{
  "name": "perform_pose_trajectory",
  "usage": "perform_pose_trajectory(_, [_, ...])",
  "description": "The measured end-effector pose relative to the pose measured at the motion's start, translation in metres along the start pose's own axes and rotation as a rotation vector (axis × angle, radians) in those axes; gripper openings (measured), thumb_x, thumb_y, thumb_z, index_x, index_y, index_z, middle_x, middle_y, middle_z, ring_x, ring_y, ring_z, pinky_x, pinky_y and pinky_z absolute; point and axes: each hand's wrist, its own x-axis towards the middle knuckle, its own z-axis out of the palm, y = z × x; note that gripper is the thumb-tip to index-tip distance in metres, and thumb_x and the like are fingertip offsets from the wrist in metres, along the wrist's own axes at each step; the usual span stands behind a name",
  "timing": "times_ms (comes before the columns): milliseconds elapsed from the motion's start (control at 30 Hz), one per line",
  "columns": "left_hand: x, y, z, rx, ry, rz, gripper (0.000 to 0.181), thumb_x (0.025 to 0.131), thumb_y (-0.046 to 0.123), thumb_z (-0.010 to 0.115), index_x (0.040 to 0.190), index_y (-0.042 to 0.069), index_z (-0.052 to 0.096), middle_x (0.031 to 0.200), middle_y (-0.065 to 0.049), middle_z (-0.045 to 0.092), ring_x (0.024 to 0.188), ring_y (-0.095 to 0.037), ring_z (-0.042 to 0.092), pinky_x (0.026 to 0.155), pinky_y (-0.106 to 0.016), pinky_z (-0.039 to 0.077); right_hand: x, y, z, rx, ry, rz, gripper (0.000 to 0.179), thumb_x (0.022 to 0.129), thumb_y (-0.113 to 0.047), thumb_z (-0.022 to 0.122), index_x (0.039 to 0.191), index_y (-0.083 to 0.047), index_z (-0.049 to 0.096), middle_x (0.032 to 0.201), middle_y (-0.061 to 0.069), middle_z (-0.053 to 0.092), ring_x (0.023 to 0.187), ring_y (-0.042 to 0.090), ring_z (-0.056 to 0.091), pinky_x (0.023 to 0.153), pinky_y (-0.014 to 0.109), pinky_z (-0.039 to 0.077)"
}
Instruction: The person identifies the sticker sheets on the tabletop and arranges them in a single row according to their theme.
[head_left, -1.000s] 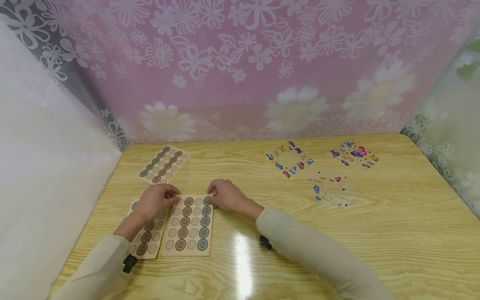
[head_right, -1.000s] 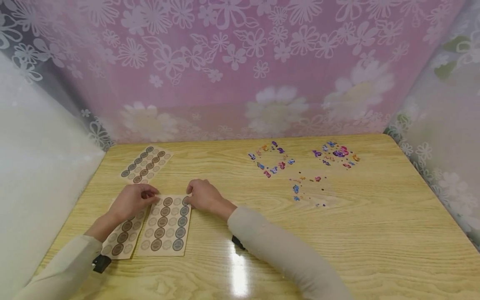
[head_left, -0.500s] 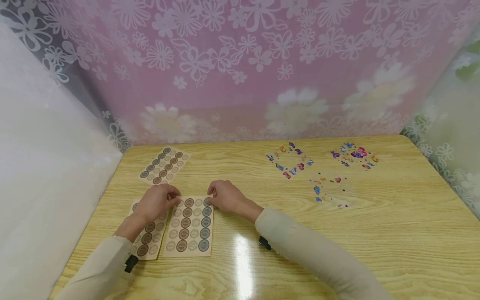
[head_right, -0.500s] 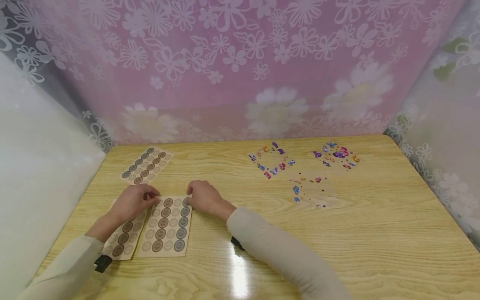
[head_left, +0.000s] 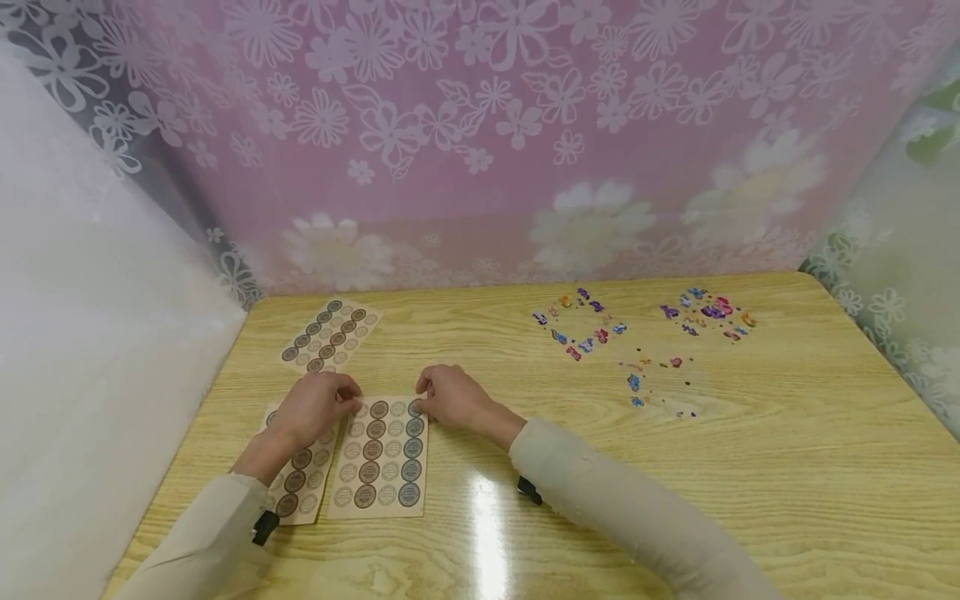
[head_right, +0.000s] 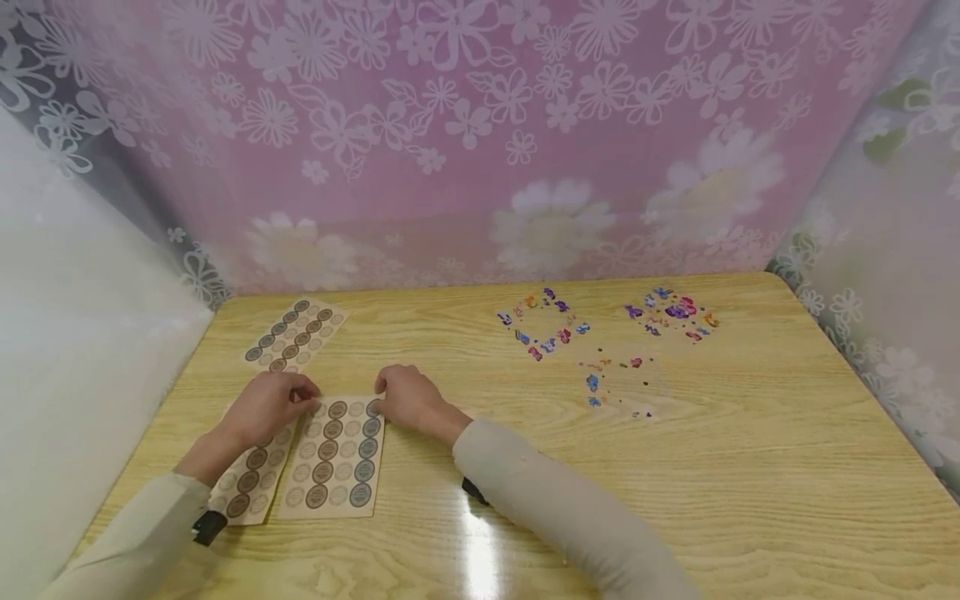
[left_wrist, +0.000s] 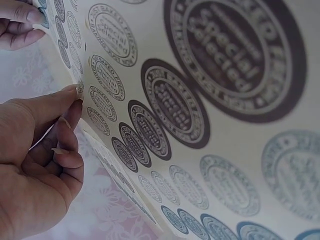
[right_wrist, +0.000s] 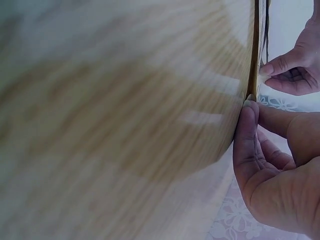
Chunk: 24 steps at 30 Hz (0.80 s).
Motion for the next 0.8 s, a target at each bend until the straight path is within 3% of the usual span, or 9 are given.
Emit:
perform_pose_trajectory(333, [0.0008, -0.0004, 0.0011, 0.029, 0.009, 0.028, 0.007, 0.083, 0.008, 0.073, 0.089, 0.004, 0.073, 0.082, -0.003, 0.067, 0.077, -0.020, 0.062, 0.074, -0.041, 0.051, 0.0004, -0.0001, 0.0031, -0.132, 0.017, -0.028, 0.021, 0.090, -0.023, 0.068, 0.103, -0.006, 0.065, 0.070, -0.003, 0.053, 0.064, 0.011, 0.048, 0.059, 0.024, 0.041])
perform_pose_trajectory(533, [0.0021, 0.0023, 0.0012, 0.115, 0.020, 0.084, 0.009, 0.081, 0.009, 0.074, 0.088, 0.005, 0.074, 0.083, -0.004, 0.065, 0.081, -0.024, 0.061, 0.079, -0.043, 0.049, -0.0009, 0.0003, 0.0038, -0.264, 0.044, -0.061, 0.023, 0.090, -0.028, 0.068, 0.101, -0.008, 0.065, 0.079, -0.003, 0.052, 0.070, 0.012, 0.049, 0.060, 0.025, 0.043])
perform_pose_trajectory(800, [0.0020, 0.0037, 0.0017, 0.185, 0.035, 0.125, 0.007, 0.080, 0.010, 0.074, 0.087, 0.009, 0.075, 0.086, -0.003, 0.066, 0.086, -0.028, 0.059, 0.081, -0.045, 0.048, -0.0030, 0.0007, 0.0035, -0.304, 0.056, -0.065, 0.025, 0.090, -0.031, 0.068, 0.099, -0.009, 0.064, 0.085, -0.001, 0.052, 0.070, 0.011, 0.049, 0.059, 0.025, 0.043])
